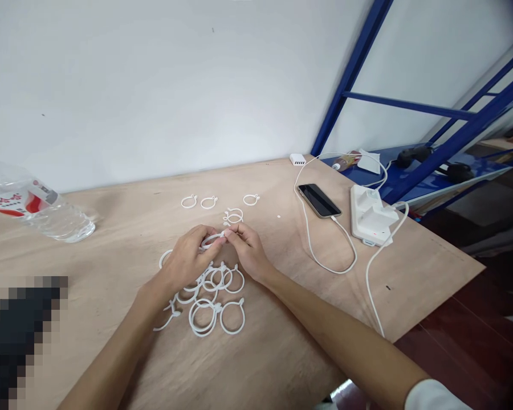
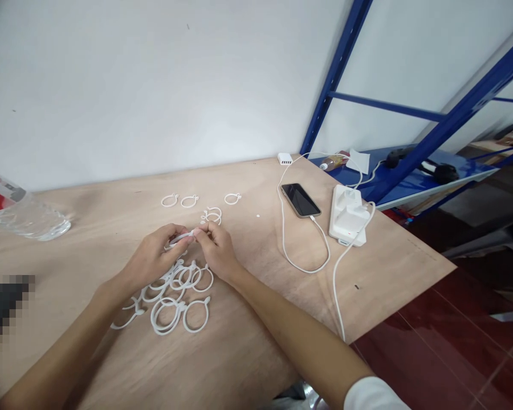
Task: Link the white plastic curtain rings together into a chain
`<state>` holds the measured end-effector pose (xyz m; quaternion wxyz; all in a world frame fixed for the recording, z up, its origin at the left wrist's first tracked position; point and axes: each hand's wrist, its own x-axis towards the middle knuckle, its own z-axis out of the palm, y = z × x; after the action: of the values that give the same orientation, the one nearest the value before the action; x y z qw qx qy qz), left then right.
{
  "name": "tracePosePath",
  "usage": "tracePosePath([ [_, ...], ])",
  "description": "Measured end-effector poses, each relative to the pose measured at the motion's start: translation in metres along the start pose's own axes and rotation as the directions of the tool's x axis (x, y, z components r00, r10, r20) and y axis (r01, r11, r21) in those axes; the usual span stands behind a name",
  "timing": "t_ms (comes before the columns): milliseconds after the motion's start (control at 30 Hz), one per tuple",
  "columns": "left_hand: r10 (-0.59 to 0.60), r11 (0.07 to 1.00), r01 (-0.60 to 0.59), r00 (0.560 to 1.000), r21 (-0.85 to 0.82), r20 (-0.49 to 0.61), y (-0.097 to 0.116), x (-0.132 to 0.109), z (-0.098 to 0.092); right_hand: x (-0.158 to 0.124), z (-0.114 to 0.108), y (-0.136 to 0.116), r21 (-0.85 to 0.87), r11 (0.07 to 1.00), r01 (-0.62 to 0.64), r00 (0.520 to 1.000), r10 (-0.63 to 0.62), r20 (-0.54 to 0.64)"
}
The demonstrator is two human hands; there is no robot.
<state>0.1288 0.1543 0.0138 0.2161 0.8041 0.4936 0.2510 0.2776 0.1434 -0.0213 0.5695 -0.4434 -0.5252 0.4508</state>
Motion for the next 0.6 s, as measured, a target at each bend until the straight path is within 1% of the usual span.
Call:
tracePosePath([
  [100, 0.004, 1.000, -0.004, 1.000, 0.007, -0.016, -0.0017, -0.0004, 0.0038, -0.0001, 0.0000, 0.0012, 0.006, 1.000, 0.023, 0.999, -0.023, 0.027],
  [233, 0.088, 0.995, -0.087, 0.996, 0.040, -0.021, -0.0060, -0.0008, 0.0068, 0.0005, -0.0005, 0.0019, 0.041, 0.999, 0.033, 0.997, -0.036, 0.063],
  [333, 0.128, 0.990, -0.126, 0.992, 0.067, -0.024, -0.0078, -0.0010, 0.0059, 0.0014, -0.0007, 0.0007, 0.088, 0.996, 0.014, 0.995, -0.022, 0.094],
  [467, 0.159, 0.984, -0.156, 0.987, 0.081, -0.026, -0.0079, -0.0020, 0.0039, 0.0019, 0.0000, -0.0020, 0.125, 0.992, -0.017, 0.997, 0.007, 0.082],
  [600, 0.160, 0.984, -0.157, 0.987, 0.084, -0.033, -0.0089, -0.0039, 0.0055, 0.0014, -0.0003, -0.0027, 0.093, 0.995, -0.019, 0.997, 0.012, 0.073],
])
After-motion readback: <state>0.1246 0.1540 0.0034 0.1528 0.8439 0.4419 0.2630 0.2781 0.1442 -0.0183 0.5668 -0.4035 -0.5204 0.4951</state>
